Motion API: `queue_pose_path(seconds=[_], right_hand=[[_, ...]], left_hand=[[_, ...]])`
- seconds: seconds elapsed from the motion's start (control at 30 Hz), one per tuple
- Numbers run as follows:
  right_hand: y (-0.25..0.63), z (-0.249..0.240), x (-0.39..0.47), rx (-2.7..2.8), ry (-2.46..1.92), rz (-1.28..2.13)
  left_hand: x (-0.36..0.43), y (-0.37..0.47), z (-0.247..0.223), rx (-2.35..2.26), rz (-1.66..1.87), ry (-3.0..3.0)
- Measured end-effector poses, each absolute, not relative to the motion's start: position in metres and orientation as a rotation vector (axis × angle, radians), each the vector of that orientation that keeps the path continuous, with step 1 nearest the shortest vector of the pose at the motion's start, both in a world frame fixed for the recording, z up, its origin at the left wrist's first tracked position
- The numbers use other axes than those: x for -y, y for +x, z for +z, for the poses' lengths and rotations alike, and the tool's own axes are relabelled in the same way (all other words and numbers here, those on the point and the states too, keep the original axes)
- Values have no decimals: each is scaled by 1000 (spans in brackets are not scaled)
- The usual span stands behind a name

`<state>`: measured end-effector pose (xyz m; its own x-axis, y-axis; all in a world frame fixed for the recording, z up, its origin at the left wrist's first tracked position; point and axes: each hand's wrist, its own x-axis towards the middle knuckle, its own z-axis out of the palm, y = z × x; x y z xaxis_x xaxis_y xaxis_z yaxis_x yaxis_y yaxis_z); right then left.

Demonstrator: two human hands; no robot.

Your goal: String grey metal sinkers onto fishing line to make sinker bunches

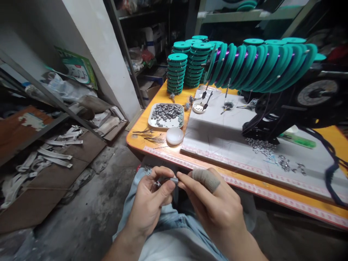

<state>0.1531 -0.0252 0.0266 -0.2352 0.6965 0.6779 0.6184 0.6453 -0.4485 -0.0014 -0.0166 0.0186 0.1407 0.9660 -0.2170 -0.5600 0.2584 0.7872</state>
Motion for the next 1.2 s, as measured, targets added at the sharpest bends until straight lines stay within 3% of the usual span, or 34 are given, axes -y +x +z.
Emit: queue_pose_path(seconds=[0.37, 0.63, 0.8, 1.0, 1.2], right_hand=[[157, 17, 27, 1948, -940, 125], [161, 25, 20, 1937, -920, 87], [174, 28, 12, 2044, -881, -67], [178, 28, 11, 2051, -927, -23], [166, 32, 17, 2138, -873, 310]], left_hand=[[16, -2, 14, -915, 1215, 691], [11, -15, 17, -1142, 1269, 1322], [14, -26, 16, -751, 880, 900], [17, -26, 22, -522, 851, 709], [16, -28, 47, -1016, 1105, 1523]])
